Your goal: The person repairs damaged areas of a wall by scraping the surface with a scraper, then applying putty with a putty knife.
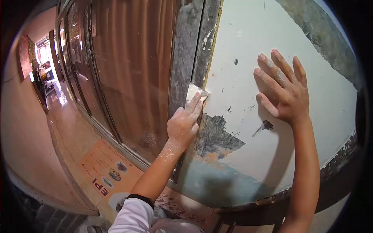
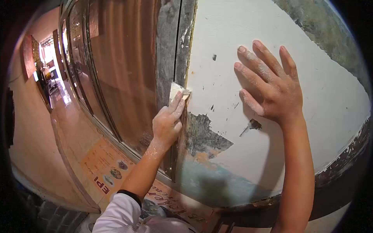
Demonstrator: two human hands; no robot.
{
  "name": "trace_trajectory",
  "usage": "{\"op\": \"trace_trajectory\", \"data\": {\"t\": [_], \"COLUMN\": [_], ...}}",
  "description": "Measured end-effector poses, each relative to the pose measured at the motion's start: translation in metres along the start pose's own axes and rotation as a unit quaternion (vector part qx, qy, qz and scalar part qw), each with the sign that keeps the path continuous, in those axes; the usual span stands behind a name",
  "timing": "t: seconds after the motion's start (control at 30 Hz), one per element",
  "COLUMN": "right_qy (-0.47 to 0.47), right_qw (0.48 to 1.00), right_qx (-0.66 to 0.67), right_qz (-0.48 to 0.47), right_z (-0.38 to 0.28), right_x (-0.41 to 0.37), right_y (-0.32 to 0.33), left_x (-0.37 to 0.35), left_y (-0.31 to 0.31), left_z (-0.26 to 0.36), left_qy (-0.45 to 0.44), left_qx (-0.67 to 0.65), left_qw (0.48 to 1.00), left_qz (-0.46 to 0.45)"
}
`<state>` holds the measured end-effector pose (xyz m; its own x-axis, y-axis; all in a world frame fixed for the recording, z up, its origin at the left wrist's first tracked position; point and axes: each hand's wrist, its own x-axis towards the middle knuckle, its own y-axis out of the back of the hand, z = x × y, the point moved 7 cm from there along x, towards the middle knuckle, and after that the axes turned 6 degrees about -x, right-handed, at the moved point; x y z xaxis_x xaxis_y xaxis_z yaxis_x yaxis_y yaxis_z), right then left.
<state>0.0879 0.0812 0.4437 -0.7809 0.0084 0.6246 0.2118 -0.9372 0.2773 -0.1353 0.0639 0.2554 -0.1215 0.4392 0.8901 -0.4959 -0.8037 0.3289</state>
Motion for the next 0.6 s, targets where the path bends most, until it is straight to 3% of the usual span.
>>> {"op": "trace_trajectory", "data": {"t": [0.47, 0.6], "right_qy": [0.000, 0.013], "right_qw": [1.000, 1.000], "right_qx": [-0.001, 0.003], "right_qz": [-0.007, -0.004], "right_z": [-0.001, -0.003], "right_x": [0.001, 0.002], "right_y": [0.000, -0.001], "left_x": [0.013, 0.044], "left_y": [0.003, 0.013], "left_z": [0.009, 0.022], "left_qy": [-0.026, -0.029], "left_qx": [0.001, 0.032], "left_qw": [0.999, 0.999], "left_qz": [0.043, 0.013]}}
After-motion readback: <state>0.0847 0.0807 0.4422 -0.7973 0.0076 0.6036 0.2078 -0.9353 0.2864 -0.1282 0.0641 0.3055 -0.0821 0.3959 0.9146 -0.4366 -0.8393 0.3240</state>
